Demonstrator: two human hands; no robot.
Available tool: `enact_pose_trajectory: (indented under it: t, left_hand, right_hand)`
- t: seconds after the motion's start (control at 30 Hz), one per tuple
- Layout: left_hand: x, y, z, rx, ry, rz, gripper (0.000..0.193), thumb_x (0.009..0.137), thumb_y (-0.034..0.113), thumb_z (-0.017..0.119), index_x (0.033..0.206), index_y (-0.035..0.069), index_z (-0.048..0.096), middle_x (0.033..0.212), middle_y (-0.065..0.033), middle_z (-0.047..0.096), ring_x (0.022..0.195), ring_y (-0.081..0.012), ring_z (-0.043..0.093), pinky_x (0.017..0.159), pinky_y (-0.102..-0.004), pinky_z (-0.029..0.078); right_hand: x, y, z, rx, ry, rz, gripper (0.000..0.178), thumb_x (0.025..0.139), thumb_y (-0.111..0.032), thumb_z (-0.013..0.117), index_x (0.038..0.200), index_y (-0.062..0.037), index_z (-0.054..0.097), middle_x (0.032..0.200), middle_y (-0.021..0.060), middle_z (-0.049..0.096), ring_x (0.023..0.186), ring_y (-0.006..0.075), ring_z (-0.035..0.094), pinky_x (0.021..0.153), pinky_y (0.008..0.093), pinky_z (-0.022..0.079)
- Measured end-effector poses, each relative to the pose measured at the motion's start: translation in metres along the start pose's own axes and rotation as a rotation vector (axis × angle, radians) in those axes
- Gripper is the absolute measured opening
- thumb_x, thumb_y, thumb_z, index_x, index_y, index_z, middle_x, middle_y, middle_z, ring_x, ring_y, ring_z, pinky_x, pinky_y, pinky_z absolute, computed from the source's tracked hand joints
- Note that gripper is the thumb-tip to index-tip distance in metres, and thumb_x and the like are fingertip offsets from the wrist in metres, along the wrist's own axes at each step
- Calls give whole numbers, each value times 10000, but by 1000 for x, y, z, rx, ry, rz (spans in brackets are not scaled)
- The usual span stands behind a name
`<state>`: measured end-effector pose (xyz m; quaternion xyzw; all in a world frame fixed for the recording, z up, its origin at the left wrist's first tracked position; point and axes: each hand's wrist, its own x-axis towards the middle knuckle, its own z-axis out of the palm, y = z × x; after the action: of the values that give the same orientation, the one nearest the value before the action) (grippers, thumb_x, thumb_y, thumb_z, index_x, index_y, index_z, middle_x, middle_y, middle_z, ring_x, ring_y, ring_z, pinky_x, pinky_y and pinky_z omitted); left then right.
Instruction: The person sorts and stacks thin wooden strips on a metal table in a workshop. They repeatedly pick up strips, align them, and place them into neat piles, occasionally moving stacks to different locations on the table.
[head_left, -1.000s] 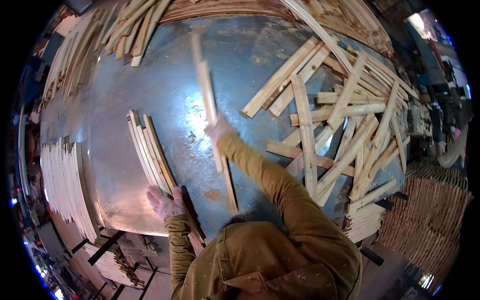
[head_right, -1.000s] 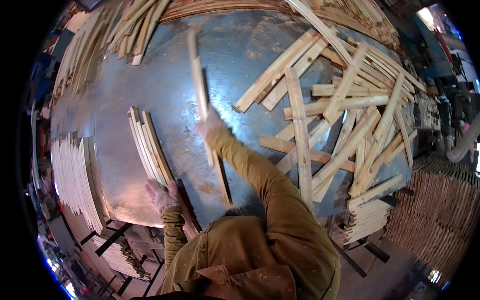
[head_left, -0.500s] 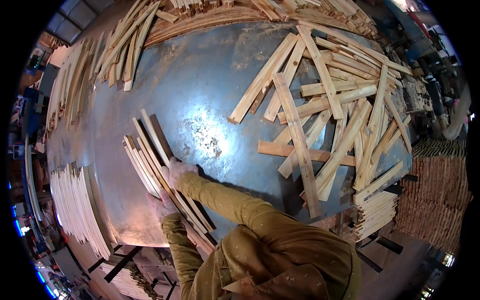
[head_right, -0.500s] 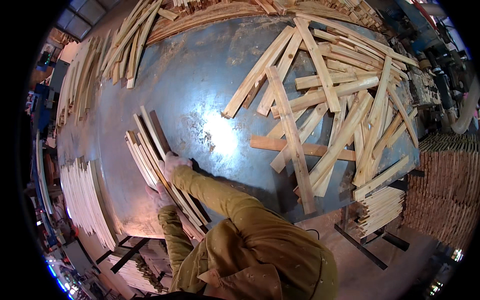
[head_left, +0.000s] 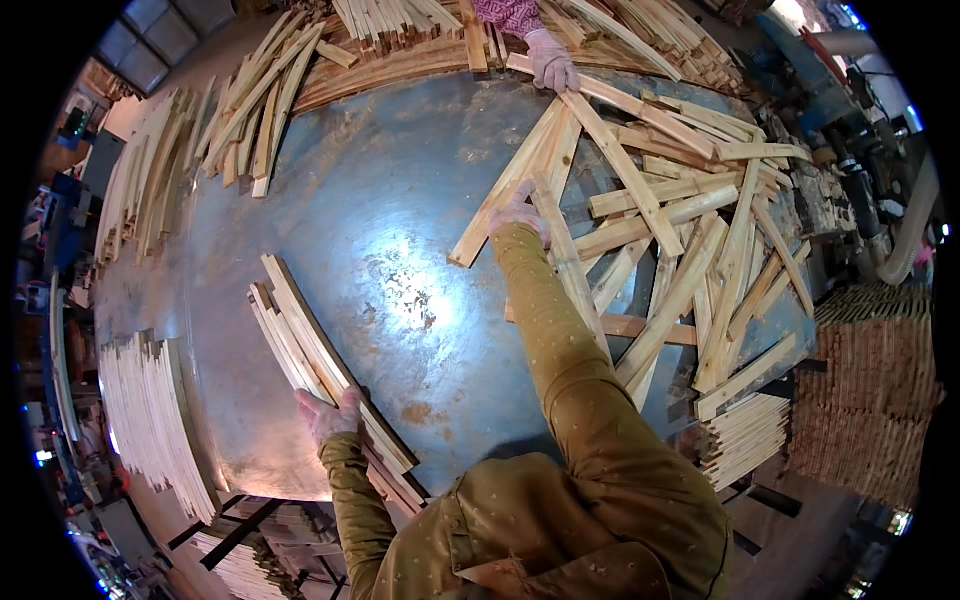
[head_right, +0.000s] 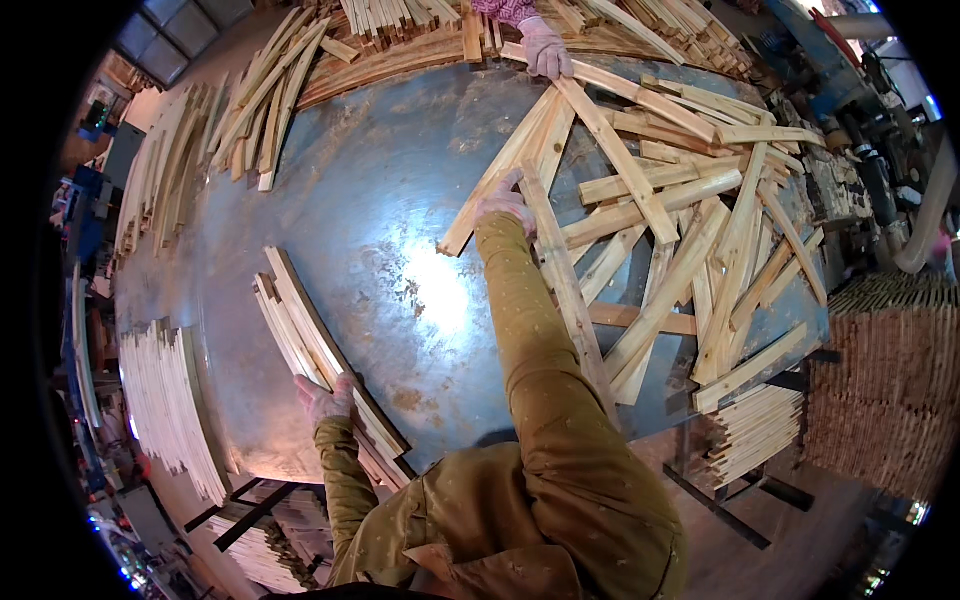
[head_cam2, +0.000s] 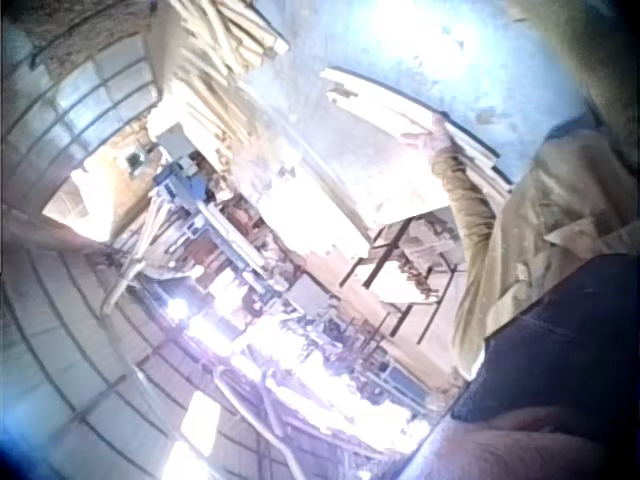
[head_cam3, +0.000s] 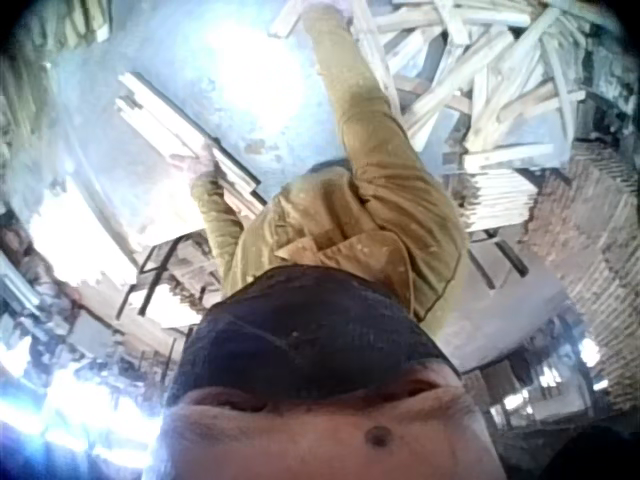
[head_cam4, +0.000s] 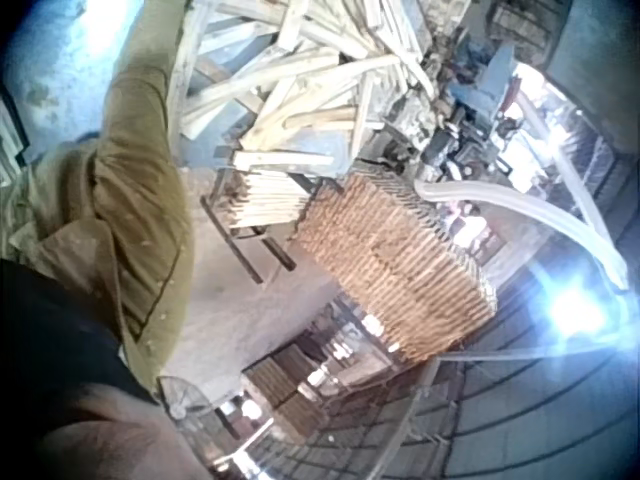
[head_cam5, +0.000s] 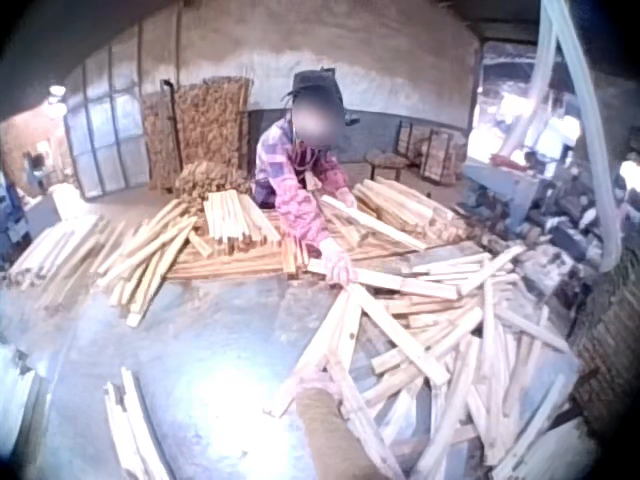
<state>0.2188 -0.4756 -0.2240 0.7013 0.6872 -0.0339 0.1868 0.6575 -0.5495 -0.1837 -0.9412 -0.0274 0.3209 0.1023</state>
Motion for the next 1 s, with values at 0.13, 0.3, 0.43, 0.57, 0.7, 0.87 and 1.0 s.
enact_pose_trajectory:
  t: [0.13,0.3,0.43,0.57,0.7,0.87,1.0]
  left_hand:
    - [-6,15,-13,112,-13,-40,1142,751,574,726,1564,112,71,1590,-248,144,1446,-407,237,1133,-477,319]
    - [-41,35,-19,-12,218,163,1075,780,463,760,1551,59,129,1579,-244,168,1441,-438,223,1143,-503,297]
    - [-72,50,-12,-280,186,522,898,815,286,748,1503,-18,257,1505,-274,322,1393,-405,338,1150,-435,309]
    - [-95,103,-13,-363,-209,697,856,819,298,714,1476,-44,287,1443,-264,426,1339,-398,418,1134,-407,334]
    - [-122,167,-12,-169,-382,995,837,830,356,690,1478,-2,300,1465,-242,405,1339,-382,418,1120,-405,351]
    - [-143,223,61,-727,-1139,667,648,905,340,647,1407,3,412,1244,-206,597,1149,-323,598,953,-422,511]
    - [-194,235,98,-1452,-1467,63,449,936,190,629,1314,-13,497,1116,-165,652,999,-292,662,834,-433,580]
  right_hand:
    - [0,-2,9,21,86,40,973,897,-297,640,1567,-128,-45,1397,248,492,1152,381,607,854,580,511]
    - [4,6,15,162,141,74,875,882,-255,655,1548,-108,107,1351,192,538,1134,345,613,830,529,521]
    - [-50,74,16,683,-16,-231,591,870,-167,605,1420,-82,406,1180,123,620,1056,236,623,807,353,532]
    - [-144,189,10,1285,-429,-652,544,868,-122,528,1399,-56,430,1101,110,613,907,180,616,743,266,526]
    - [-184,295,6,1271,-331,-642,653,859,-92,532,1482,-25,345,1221,152,600,943,197,632,781,289,534]
    - [-231,358,27,1302,-344,-709,694,861,-63,553,1505,2,302,1331,178,557,1143,233,598,923,324,508]
    - [-263,355,53,1299,-270,-569,646,880,5,550,1491,-8,340,1138,132,640,891,182,639,747,286,511]
